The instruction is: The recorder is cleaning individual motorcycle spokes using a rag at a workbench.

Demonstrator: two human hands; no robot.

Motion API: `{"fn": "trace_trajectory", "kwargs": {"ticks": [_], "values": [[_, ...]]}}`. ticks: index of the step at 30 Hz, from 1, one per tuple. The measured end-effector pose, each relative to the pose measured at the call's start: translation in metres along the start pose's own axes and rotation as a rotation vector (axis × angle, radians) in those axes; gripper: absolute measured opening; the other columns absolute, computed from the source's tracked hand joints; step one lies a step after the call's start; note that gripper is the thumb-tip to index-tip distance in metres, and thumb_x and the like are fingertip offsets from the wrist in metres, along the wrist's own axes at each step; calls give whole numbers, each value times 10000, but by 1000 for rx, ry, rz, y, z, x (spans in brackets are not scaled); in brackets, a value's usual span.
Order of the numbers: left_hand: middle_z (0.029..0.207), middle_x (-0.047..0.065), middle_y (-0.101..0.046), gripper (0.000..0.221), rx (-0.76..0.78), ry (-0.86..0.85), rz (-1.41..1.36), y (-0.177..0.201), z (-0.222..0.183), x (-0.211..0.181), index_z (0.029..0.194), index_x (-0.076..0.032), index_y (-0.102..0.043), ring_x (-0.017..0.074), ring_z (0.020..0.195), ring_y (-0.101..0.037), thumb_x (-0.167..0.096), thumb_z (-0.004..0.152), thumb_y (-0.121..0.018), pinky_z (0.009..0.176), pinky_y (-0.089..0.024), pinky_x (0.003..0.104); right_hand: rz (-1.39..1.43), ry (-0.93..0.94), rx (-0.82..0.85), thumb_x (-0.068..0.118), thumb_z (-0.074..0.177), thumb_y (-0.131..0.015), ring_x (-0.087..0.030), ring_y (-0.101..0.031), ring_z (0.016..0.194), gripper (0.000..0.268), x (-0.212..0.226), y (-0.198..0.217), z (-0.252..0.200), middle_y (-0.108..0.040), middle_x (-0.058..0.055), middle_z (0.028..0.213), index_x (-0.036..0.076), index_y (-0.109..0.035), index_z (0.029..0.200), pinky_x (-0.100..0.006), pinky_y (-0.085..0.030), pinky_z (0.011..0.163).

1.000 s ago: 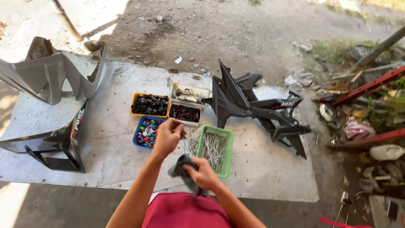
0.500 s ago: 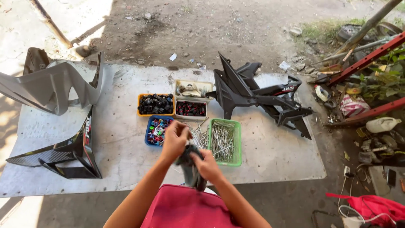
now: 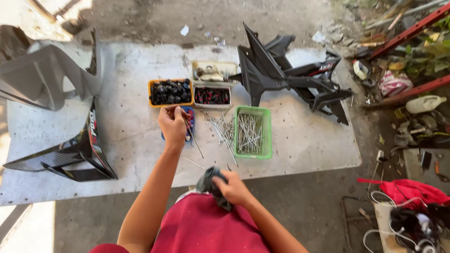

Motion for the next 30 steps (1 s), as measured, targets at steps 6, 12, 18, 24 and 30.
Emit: {"fn": "trace_trajectory", "kwargs": {"ticks": [6, 12, 18, 24, 30], "values": [[736, 165, -657, 65, 71, 261, -28, -68, -50, 104, 1050, 46, -567, 240, 534, -694, -4, 1012, -550, 486, -600, 322, 33, -178, -136, 381, 979, -724, -133, -523, 616, 352, -96, 64, 70, -633, -51, 628, 75, -718, 804, -307, -444, 547], [920, 198, -732, 250, -17, 459, 242, -115, -66, 258, 1114, 19, -690, 300, 831, -753, -174, 956, -701, 756, -610, 397, -24, -359, -205, 244, 959, -695, -179, -541, 558, 344, -228, 107, 139, -593, -54, 559, 71, -655, 664, -322, -441, 526], [882, -4, -756, 227, -68, 741, 894, -54, -77, 580, 995, -255, -764, 248, 953, -747, -419, 840, -735, 875, -584, 385, -451, -481, -461, 340, 904, -728, -385, -672, 694, 357, -421, 197, 220, -652, -183, 652, 31, -651, 743, -457, -501, 626], [873, 54, -764, 280, -99, 746, 1091, -75, -45, 591, 1049, -161, -740, 307, 921, -761, -397, 902, -709, 805, -617, 450, -603, -661, -468, 512, 842, -795, -427, -692, 1049, 484, -481, 229, 258, -733, -215, 982, 59, -658, 948, -529, -553, 883], [994, 120, -684, 376, -255, 676, 1233, -89, -32, 601, 1001, -105, -623, 360, 992, -716, -374, 822, -814, 867, -595, 482, -445, -665, -716, 496, 893, -778, -461, -559, 1245, 606, -477, 227, 231, -607, -262, 1223, 61, -494, 1206, -578, -456, 1048]]}}
Point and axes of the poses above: each hand's wrist, its own z-axis towards the middle knuckle, its own y-axis out of the back of the hand, x = y × z, the point moved 8 cm from there along z, towards the middle knuckle
